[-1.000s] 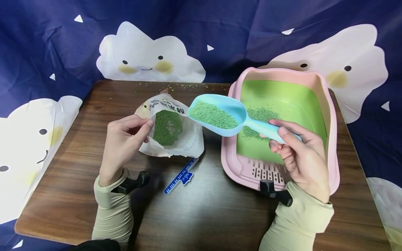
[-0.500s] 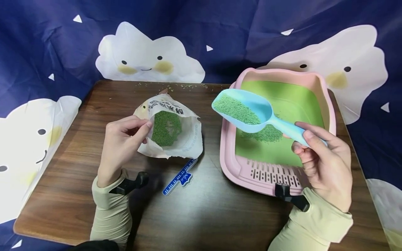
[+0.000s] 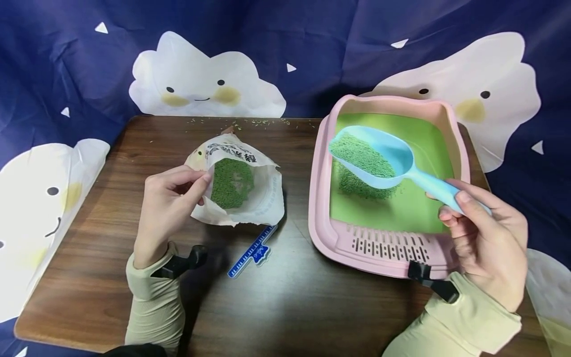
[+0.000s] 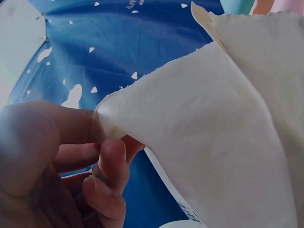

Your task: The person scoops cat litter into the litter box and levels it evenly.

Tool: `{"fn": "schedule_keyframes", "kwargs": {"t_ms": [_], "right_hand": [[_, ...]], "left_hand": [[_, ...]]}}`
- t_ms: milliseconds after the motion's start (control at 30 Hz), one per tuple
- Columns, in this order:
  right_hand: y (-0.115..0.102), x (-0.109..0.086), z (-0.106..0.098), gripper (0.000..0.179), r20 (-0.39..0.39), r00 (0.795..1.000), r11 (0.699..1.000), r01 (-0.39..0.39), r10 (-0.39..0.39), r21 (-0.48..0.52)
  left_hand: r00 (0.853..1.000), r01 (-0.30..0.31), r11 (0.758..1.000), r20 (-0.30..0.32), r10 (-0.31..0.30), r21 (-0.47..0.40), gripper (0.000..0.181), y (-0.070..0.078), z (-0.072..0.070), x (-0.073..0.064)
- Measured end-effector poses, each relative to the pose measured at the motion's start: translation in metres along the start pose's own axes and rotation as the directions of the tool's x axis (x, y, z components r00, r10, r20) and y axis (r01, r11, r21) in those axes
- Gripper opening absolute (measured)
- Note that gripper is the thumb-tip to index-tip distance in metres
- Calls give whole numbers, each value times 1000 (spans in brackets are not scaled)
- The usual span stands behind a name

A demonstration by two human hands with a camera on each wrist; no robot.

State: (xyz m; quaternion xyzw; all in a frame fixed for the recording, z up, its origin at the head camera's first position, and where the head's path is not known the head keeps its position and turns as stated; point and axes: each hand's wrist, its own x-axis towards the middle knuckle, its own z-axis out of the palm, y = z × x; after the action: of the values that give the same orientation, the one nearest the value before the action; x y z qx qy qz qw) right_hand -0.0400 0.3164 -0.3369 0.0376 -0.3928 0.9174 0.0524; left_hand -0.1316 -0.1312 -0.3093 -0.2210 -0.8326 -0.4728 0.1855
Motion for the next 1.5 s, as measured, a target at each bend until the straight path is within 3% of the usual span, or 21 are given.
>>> {"fn": "schedule_keyframes", "kwargs": {"t_ms": [100,233,433,700,1100,1333,1500], "right_hand": [[0,-1,-2,37,-15,999,999,45,-45,-16],[0,0,-8,36,-28,997,996,78,-76,53],[-2,-1,-18,37,-36,996,992,81,-78,95],[-1,-1,-23,36,-28,996,994,90,-88,64],[-1,-3,-22,36,-49,996,988,67,-75,-139],[-1,-5,-16,34,-78,997,959,-4,-19,-283],[-1,-9,-12,31,-149,989,913,-60,-1,-403]], "left_hand": [[1000,5,1000,-1,-5,3,13,0,0,0],[1000,2,1000,-3,-1,7,14,0,0,0],[1000,-5,1000,-8,5,17,13,2,0,0],[1000,1,999,-6,-1,34,12,28,-4,4],[1000,-3,999,4,2,44,12,31,-4,4],[1000,3,999,6,-4,49,12,34,-3,4],[1000,2,999,10,-2,43,13,30,-2,4]]}}
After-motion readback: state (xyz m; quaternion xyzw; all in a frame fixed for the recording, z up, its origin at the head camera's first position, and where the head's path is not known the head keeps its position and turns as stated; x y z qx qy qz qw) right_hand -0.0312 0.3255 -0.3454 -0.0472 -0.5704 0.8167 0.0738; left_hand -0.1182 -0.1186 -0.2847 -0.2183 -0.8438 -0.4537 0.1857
